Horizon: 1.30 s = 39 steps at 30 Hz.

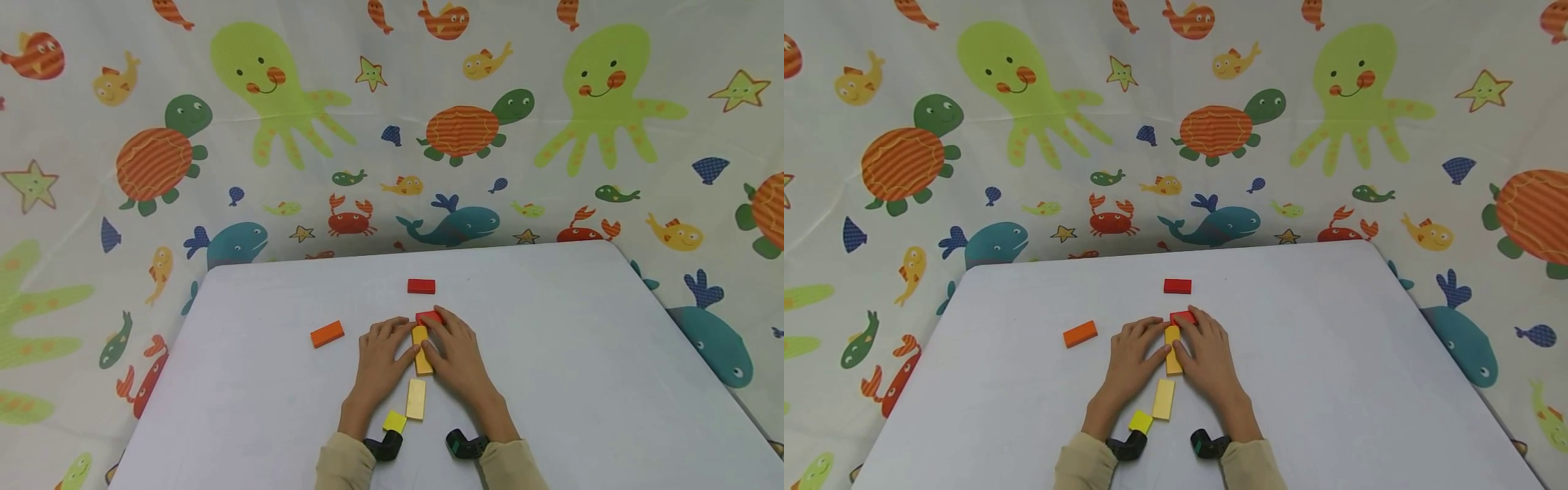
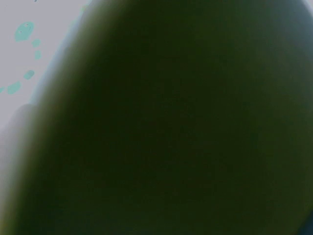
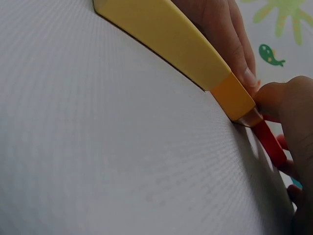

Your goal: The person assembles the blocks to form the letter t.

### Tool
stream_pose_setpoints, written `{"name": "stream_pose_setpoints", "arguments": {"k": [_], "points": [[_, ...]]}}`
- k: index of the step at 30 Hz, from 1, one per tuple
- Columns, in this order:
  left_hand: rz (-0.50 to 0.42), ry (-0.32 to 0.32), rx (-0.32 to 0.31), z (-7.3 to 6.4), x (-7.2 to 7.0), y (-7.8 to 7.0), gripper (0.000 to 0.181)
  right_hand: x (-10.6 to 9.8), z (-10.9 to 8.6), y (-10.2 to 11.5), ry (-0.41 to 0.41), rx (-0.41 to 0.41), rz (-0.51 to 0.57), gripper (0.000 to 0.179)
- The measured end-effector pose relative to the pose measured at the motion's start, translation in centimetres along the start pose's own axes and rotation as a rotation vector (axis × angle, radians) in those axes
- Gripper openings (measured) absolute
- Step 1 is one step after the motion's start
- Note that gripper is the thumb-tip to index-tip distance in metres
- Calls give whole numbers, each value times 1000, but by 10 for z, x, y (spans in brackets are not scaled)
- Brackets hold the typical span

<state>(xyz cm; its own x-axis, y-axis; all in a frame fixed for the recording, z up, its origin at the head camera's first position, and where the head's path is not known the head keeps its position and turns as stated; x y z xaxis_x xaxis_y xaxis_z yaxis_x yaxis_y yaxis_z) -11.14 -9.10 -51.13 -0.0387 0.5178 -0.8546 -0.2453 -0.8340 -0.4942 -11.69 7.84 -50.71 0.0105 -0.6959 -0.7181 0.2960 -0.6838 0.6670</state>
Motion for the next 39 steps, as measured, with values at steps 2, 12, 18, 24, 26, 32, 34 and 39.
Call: {"name": "stream_pose_setpoints", "arguments": {"k": [2, 12, 18, 24, 26, 32, 34, 39], "points": [[3, 2, -1, 0, 0, 0, 47, 0, 0, 0, 3, 4, 1, 49], [-17, -14, -8, 1, -1, 2, 52, 0, 1, 1, -19, -19, 19, 49], [-101, -37, -62, 4, -7, 6, 49, 0, 1, -2, -8, -4, 21, 47], [-58, -129, -96, 7, -35, 15, 43, -1, 0, -1, -5, 2, 21, 47], [-24, -168, -112, 6, -50, 21, 41, -1, 0, -1, -2, 2, 19, 47], [105, -211, -196, 0, -83, 46, 41, -2, 1, 0, -6, -6, 26, 46], [104, -199, -226, -3, -88, 54, 41, -2, 1, -1, -4, -5, 29, 45], [63, -158, -275, -8, -91, 66, 42, -1, 0, 1, 3, 7, 41, 46]]}}
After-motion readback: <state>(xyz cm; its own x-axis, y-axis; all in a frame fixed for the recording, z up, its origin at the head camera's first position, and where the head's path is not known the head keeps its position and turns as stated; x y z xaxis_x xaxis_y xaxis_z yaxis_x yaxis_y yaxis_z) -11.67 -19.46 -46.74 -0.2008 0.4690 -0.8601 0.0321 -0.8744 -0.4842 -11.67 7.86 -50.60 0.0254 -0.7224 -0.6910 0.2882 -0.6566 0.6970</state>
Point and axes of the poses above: each hand's wrist, its own z-axis towards the middle knuckle, its own x-axis out of the palm, y = z × x, the point moved 3 cm from there along z, towards the middle knuckle, and after that the axes turned 7 degrees about z, right-handed, at the moved point
